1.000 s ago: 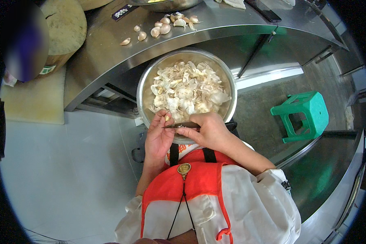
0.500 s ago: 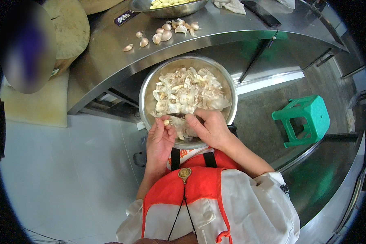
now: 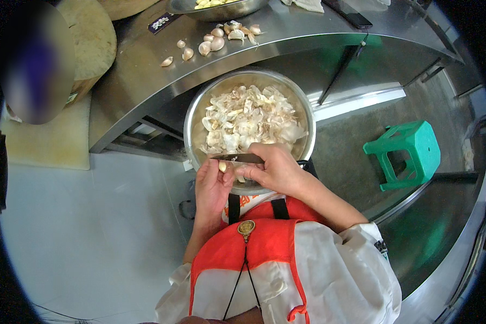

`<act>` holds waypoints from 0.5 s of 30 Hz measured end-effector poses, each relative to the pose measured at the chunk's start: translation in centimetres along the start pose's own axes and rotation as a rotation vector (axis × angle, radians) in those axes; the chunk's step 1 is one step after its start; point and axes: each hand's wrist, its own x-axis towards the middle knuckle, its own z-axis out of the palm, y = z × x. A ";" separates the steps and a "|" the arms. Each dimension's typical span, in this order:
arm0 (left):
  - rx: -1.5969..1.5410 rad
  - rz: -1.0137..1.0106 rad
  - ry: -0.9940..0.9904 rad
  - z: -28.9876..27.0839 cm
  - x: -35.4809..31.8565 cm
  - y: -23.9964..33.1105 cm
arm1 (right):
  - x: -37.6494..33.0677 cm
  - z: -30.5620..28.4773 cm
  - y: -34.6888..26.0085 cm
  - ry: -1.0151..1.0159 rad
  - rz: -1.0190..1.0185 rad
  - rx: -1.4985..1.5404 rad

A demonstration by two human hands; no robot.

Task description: The person peels garlic cloves one by one using a small knife. They hold each clove in the left hand and use the knife in the right hand to remove the skin, dropping the peeled cloves into a metal bowl and the skins into a separate bowl. The process is repetitive and continuous throughout the clip.

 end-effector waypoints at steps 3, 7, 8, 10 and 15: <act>0.064 -0.075 -0.009 -0.5 -0.2 0.4 | 0.0 0.3 0.8 -0.017 -0.082 -0.051; 0.069 -0.103 -0.002 0.4 -0.5 1.0 | 0.3 0.2 0.6 -0.049 -0.135 -0.105; 0.084 -0.117 -0.014 0.3 -0.6 1.1 | 0.4 0.3 0.9 -0.045 -0.140 -0.093; 0.130 -0.140 -0.028 0.1 -0.7 1.2 | 0.5 0.5 1.0 -0.049 -0.153 -0.089; 0.381 -0.131 -0.068 0.4 -1.1 1.7 | 0.4 0.8 1.4 -0.056 -0.220 -0.087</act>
